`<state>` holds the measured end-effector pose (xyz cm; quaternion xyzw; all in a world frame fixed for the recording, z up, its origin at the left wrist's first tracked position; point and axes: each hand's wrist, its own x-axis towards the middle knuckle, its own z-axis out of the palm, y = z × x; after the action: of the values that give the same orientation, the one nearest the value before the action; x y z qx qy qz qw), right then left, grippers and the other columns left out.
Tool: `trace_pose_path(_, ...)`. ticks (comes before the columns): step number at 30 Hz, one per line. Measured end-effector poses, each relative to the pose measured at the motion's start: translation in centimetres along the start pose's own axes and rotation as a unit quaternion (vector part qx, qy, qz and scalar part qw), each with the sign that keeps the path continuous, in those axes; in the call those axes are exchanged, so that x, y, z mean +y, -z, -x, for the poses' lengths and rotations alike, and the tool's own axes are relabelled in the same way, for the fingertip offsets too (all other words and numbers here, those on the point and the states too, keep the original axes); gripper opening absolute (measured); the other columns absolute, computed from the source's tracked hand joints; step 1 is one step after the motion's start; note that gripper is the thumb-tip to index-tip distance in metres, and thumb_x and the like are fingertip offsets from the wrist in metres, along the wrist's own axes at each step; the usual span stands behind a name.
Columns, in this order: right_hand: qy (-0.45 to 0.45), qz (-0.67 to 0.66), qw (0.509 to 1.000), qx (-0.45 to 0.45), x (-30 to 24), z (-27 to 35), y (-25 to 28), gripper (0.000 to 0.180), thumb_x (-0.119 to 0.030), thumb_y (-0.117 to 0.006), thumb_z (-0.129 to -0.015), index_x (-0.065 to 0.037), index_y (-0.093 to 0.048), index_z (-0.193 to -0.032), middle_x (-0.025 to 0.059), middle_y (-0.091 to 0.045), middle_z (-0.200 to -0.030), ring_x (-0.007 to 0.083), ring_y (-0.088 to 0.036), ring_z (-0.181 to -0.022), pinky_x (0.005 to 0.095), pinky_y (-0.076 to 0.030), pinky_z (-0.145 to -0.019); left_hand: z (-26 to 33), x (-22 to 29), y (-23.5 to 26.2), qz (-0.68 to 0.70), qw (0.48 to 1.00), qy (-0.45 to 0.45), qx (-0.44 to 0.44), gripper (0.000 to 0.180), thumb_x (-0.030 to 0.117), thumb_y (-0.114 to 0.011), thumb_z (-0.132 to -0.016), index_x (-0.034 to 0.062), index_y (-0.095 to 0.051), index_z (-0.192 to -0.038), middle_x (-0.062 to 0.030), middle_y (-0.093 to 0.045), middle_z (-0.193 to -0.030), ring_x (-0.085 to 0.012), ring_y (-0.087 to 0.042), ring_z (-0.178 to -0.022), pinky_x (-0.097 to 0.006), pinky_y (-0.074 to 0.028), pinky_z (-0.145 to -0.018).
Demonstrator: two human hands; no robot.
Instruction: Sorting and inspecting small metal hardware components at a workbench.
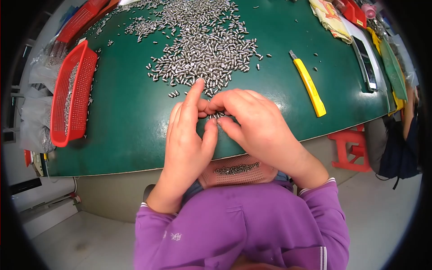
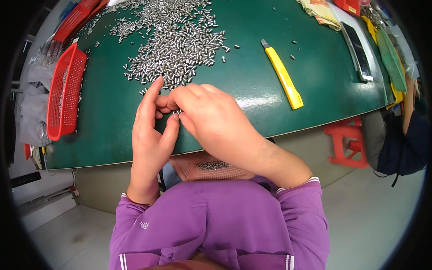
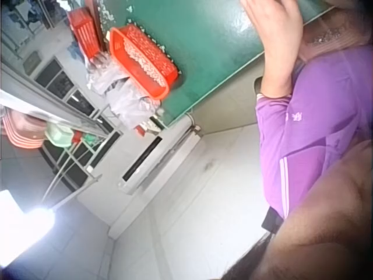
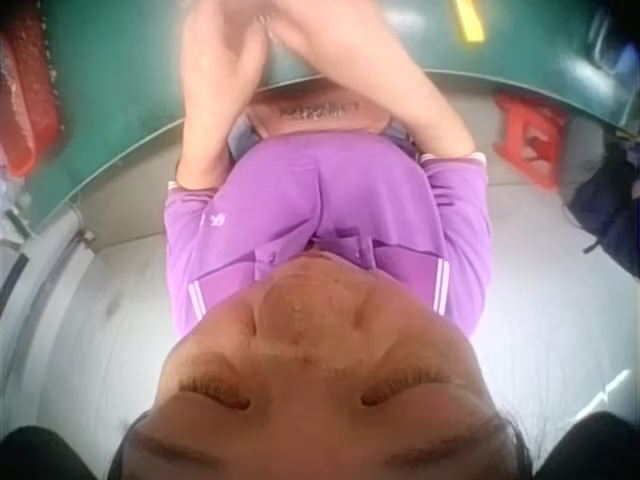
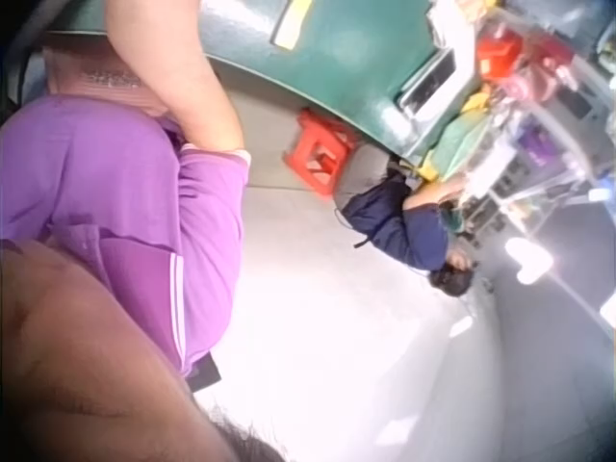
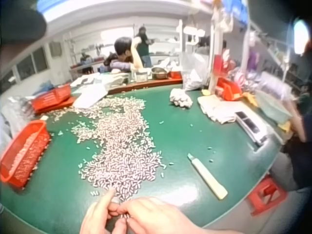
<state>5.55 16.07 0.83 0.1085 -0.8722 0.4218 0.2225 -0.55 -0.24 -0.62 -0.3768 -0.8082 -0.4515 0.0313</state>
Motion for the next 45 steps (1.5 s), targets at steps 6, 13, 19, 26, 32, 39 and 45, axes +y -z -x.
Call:
trace_pose_path(6, -0.028, 0.012, 0.999, -0.018, -0.04, 0.08, -0.29, 0.025, 0.002, -0.071, -0.081, -0.006, -0.063, -0.104, 0.0060, -0.070, -0.100, 0.0279, -0.067, -0.092, 0.0404, -0.052, -0.083, -0.12, 0.06, -0.02, -0.008, 1.000, -0.003, 0.002, 0.066, -0.010, -0.064, -0.081, 0.0002, -0.051, -0.145, -0.0113, -0.065, -0.100, -0.0249, -0.061, -0.092, -0.037, -0.053, -0.085)
trace_pose_path(13, -0.007, 0.013, 1.000, -0.008, -0.19, 0.26, -0.20, 0.020, -0.002, -0.067, -0.084, -0.005, -0.059, -0.103, 0.0088, -0.066, -0.096, 0.0320, -0.062, -0.088, 0.0431, -0.050, -0.077, 0.17, 0.02, -0.16, -0.029, 0.999, -0.002, 0.017, 0.065, -0.009, -0.066, -0.080, 0.0003, -0.052, -0.143, -0.0088, -0.062, -0.093, -0.0240, -0.058, -0.088, -0.037, -0.051, -0.082)
trace_pose_path(19, -0.010, 0.010, 1.000, -0.011, -0.20, 0.64, 0.17, 0.025, 0.001, -0.065, -0.084, -0.003, -0.055, -0.107, 0.0113, -0.064, -0.099, 0.0329, -0.062, -0.089, 0.0437, -0.049, -0.078, 0.46, 0.15, 0.48, -0.020, 1.000, -0.003, -0.008, 0.068, -0.008, -0.068, -0.080, 0.0001, -0.050, -0.145, -0.0088, -0.061, -0.093, -0.0241, -0.057, -0.088, -0.037, -0.051, -0.082)
trace_pose_path(26, -0.077, 0.000, 0.997, 0.006, -0.54, 0.60, 0.33, 0.032, 0.004, -0.068, -0.084, -0.004, -0.062, -0.115, 0.0095, -0.070, -0.099, 0.0210, -0.070, -0.082, 0.0350, -0.058, -0.074, 0.41, 0.34, 0.76, -0.005, 1.000, 0.005, -0.017, 0.069, -0.010, -0.067, -0.082, -0.0004, -0.048, -0.147, -0.0093, -0.062, -0.095, -0.0237, -0.060, -0.089, -0.037, -0.052, -0.082)
trace_pose_path(32, -0.101, -0.020, 0.995, -0.012, -0.54, 0.25, 0.39, 0.031, 0.005, -0.065, -0.087, -0.003, -0.062, -0.116, 0.0107, -0.071, -0.101, 0.0207, -0.072, -0.085, 0.0339, -0.059, -0.076, -0.12, 0.17, 0.68, 0.006, 0.999, 0.037, -0.009, 0.064, -0.010, -0.067, -0.084, -0.0021, -0.048, -0.145, -0.0088, -0.064, -0.093, -0.0209, -0.062, -0.083, -0.035, -0.053, -0.078)
trace_pose_path(39, -0.105, -0.019, 0.994, -0.020, -0.34, 0.16, -0.11, 0.032, 0.004, -0.066, -0.087, -0.003, -0.061, -0.118, 0.0106, -0.071, -0.102, 0.0208, -0.072, -0.087, 0.0340, -0.060, -0.077, -0.11, 0.17, 0.55, 0.014, 0.999, 0.037, -0.010, 0.066, -0.011, -0.069, -0.082, -0.0033, -0.048, -0.144, -0.0090, -0.065, -0.091, -0.0211, -0.063, -0.084, -0.035, -0.053, -0.076)
trace_pose_path(45, -0.081, 0.007, 0.997, -0.002, -0.13, -0.04, -0.47, 0.031, 0.005, -0.066, -0.084, -0.004, -0.061, -0.113, 0.0091, -0.070, -0.097, 0.0221, -0.071, -0.086, 0.0349, -0.059, -0.076, -0.07, 0.25, 0.60, 0.017, 0.999, 0.043, -0.015, 0.068, -0.012, -0.070, -0.081, -0.0034, -0.048, -0.145, -0.0089, -0.065, -0.093, -0.0214, -0.063, -0.086, -0.035, -0.054, -0.078)
